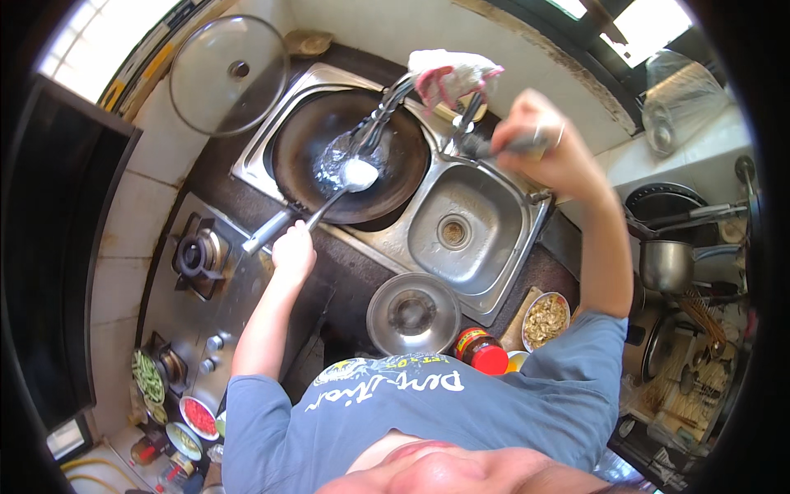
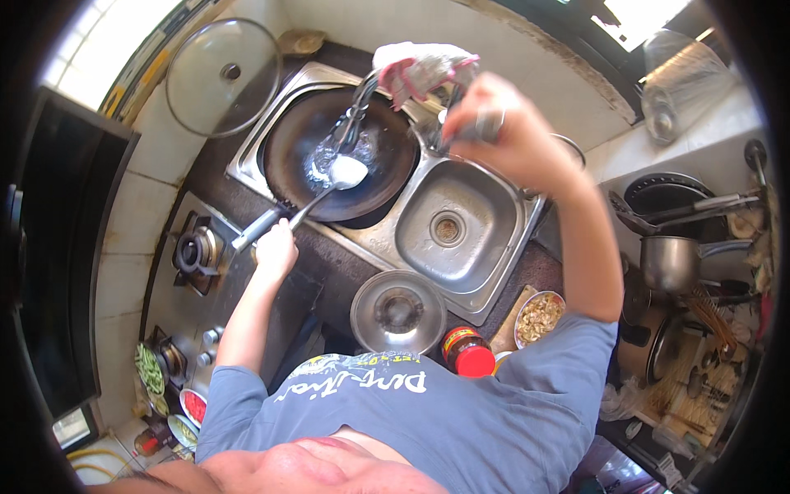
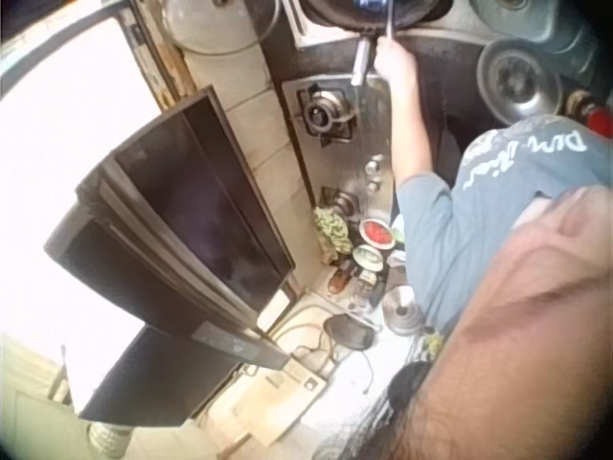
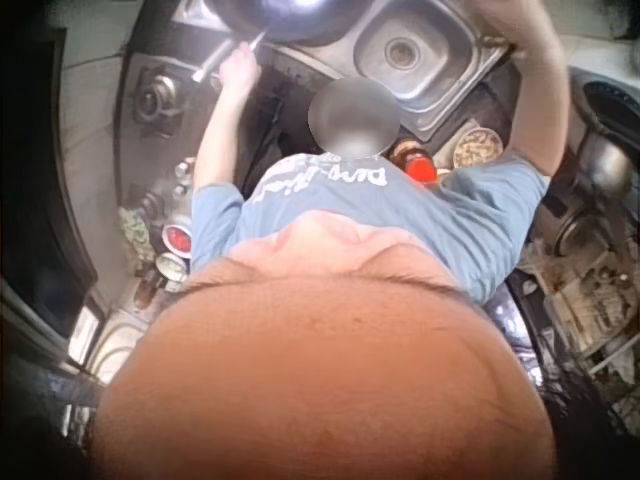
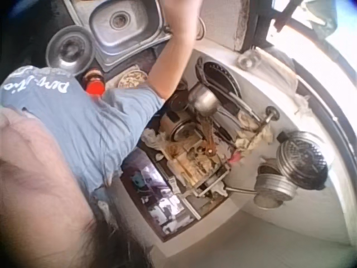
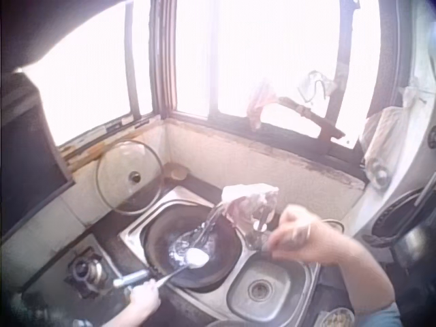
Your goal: The person uses a ladle to transfer cooked food from a wok into a floral bowl and then cleans the wok in a sink using a handheld scrubber and water.
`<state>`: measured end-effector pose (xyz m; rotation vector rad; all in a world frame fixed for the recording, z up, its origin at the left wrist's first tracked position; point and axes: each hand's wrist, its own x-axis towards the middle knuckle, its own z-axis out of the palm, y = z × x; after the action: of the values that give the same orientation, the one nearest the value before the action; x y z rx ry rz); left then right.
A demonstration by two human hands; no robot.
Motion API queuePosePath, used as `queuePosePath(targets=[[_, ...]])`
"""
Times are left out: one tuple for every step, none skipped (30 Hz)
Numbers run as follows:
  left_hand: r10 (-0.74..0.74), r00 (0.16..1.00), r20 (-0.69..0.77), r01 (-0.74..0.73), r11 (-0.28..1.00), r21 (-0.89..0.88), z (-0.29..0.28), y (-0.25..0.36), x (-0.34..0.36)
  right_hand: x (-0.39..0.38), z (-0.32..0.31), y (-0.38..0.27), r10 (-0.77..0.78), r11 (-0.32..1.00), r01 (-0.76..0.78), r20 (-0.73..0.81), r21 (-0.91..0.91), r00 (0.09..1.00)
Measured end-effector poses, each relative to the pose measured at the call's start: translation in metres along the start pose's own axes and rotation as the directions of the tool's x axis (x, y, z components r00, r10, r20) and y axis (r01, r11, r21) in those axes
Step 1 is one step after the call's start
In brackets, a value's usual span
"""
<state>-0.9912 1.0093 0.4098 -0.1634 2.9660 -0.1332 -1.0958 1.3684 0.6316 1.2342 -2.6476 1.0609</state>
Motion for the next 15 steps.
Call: queuePosePath(targets=[[-0.014,1.0,0.001,0.014,1.0,-0.011,-0.002,-0.001,-0.002,-0.009,0.024,-0.006,0.064,0.998,-0.064,0.048,0.008,0.997],[-0.02,1.0,-0.007,0.02,1.0,-0.011,-0.004,-0.004,-0.005,-0.019,0.053,-0.003,0.083,0.982,-0.092,0.056,0.167,0.995],[-0.018,1.0,-0.01,0.018,1.0,-0.014,-0.006,-0.006,-0.01,-0.024,0.072,-0.006,0.111,0.977,-0.135,0.148,0.163,0.983],[-0.009,1.0,-0.02,0.008,1.0,-0.021,-0.008,-0.006,-0.012,-0.03,0.092,-0.001,0.081,0.973,-0.114,0.168,0.202,0.982],[-0.007,1.0,-0.03,0.006,1.0,-0.018,-0.007,-0.009,-0.013,-0.033,0.113,0.004,0.075,0.953,-0.114,0.146,0.281,0.986],[-0.012,0.999,-0.035,0.012,1.0,-0.014,-0.005,-0.012,-0.016,-0.032,0.129,0.004,0.247,0.853,-0.338,0.262,0.397,0.933],[-0.015,0.999,-0.044,0.014,1.0,-0.011,-0.004,-0.015,-0.019,-0.032,0.145,0.013,0.232,0.795,-0.356,0.297,0.491,0.926],[-0.018,0.998,-0.053,0.017,1.0,-0.022,-0.004,-0.017,-0.022,-0.034,0.165,0.022,0.226,0.721,-0.342,0.261,0.603,0.938],[-0.024,0.998,-0.064,0.022,0.999,-0.034,-0.004,-0.018,-0.025,-0.035,0.182,0.028,0.223,0.637,-0.315,0.224,0.703,0.949],[-0.032,0.997,-0.077,0.029,0.999,-0.045,-0.004,-0.02,-0.027,-0.033,0.192,0.033,0.225,0.59,-0.331,0.244,0.737,0.943],[-0.035,0.996,-0.085,0.031,0.998,-0.046,-0.004,-0.022,-0.029,-0.032,0.2,0.036,0.227,0.541,-0.349,0.267,0.765,0.937],[-0.037,0.995,-0.093,0.033,0.998,-0.048,-0.004,-0.024,-0.032,-0.03,0.205,0.038,0.229,0.49,-0.367,0.289,0.791,0.929],[-0.038,0.994,-0.102,0.033,0.998,-0.05,-0.005,-0.026,-0.034,-0.027,0.207,0.041,0.213,0.334,-0.402,0.347,0.852,0.913],[-0.036,0.993,-0.115,0.03,0.998,-0.053,-0.004,-0.027,-0.036,-0.025,0.207,0.046,0.185,0.166,-0.433,0.403,0.886,0.896],[-0.025,0.992,-0.127,0.018,0.998,-0.055,-0.004,-0.028,-0.037,-0.023,0.209,0.05,0.156,-0.007,-0.454,0.45,0.891,0.879]])
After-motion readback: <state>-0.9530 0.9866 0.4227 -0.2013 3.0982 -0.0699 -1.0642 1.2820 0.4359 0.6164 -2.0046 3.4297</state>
